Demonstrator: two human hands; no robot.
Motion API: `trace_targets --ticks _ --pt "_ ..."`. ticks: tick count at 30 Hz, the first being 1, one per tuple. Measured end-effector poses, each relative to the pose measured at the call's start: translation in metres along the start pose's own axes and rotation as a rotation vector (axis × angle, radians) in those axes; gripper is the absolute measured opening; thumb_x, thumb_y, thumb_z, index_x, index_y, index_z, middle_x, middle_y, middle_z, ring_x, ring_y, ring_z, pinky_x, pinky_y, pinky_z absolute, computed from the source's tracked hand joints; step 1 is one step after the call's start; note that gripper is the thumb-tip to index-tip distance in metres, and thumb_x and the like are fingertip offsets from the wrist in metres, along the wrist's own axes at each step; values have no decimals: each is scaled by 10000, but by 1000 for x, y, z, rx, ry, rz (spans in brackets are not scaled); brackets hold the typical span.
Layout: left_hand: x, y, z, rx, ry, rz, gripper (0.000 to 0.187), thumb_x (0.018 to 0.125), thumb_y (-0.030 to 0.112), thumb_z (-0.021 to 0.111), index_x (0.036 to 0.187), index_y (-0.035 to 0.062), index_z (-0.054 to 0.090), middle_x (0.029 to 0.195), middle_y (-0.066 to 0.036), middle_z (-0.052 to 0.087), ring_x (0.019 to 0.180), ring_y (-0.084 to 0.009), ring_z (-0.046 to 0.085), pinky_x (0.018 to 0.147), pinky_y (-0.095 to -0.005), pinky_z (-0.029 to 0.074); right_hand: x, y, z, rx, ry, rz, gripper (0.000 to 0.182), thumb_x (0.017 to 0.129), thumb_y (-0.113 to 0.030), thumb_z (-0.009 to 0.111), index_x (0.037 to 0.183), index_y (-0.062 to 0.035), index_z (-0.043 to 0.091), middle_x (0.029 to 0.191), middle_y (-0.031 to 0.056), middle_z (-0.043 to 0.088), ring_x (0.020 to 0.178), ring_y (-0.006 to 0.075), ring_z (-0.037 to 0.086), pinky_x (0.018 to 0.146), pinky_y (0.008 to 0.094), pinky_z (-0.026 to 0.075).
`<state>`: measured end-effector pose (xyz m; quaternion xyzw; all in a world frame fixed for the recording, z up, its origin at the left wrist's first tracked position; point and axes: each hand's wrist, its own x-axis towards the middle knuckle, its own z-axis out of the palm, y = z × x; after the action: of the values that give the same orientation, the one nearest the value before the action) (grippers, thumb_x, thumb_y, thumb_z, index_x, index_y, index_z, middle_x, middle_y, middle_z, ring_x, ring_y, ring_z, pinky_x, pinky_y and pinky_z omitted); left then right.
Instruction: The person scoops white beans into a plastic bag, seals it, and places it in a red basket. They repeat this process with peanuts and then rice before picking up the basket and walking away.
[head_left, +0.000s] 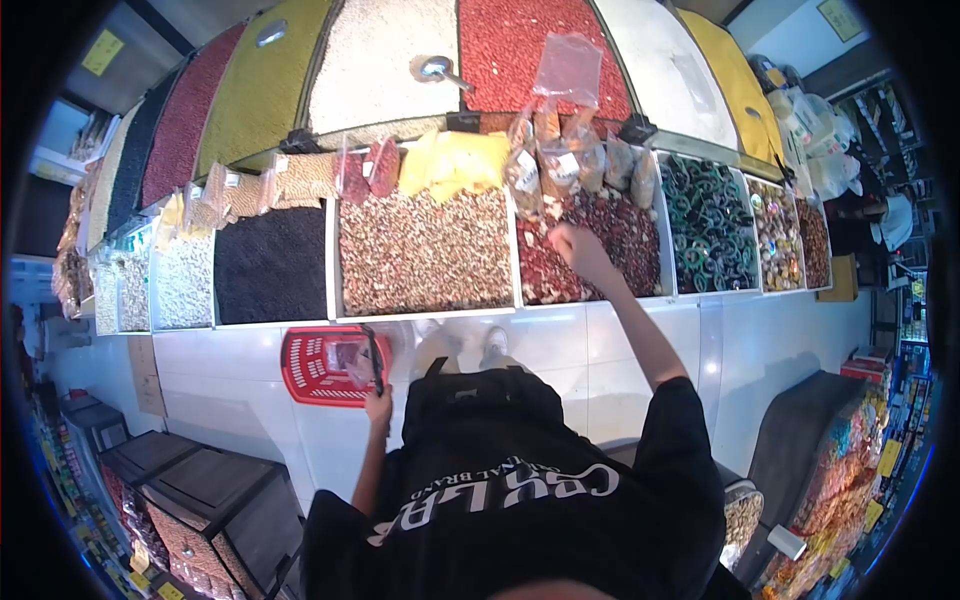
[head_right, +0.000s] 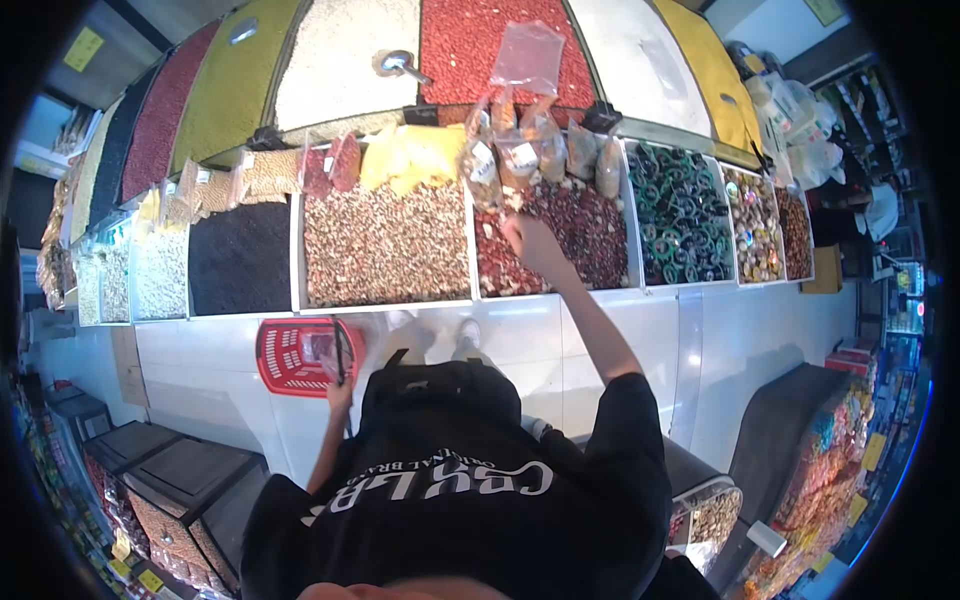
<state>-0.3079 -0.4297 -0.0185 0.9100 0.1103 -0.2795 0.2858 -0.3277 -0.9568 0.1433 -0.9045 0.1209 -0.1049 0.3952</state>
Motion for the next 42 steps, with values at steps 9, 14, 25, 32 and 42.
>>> trace_targets --ticks 9,14,25,32,42 --pt "-19 39 37 -95 60 -6 464 763 462 610 782 1 660 662 -219 601 694 -377 619 597 -435 459 292 -36 54 -384 206 -143 215 802 -147 570 1000 -76 525 829 156 615 810 332 610 714 424 486" --pt "-18 58 38 -146 33 -93 405 763 421 620 786 19 670 678 -215 607 712 -374 619 610 -420 465 373 -29 88 -630 22 217 291 816 -192 541 1073 -71 478 873 179 630 830 362 623 725 459 491" --pt "-31 90 29 -183 87 -121 361 777 331 595 737 -26 633 651 -246 583 699 -402 606 631 -447 446 420 -48 83 -848 -81 184 225 835 -128 476 876 -68 688 919 117 671 864 261 657 706 381 522" --pt "-32 74 88 -49 183 14 360 769 308 618 767 -51 591 675 -232 597 683 -356 613 636 -427 434 379 -98 -58 -659 17 -36 212 800 -181 517 861 -77 691 889 134 672 837 265 659 667 400 506" --pt "-59 111 150 -101 131 -86 367 752 328 590 634 -17 550 531 -113 522 495 -230 554 478 -375 412 122 95 -192 223 126 -45 394 844 -325 586 1030 23 579 922 172 641 881 277 616 765 366 462"
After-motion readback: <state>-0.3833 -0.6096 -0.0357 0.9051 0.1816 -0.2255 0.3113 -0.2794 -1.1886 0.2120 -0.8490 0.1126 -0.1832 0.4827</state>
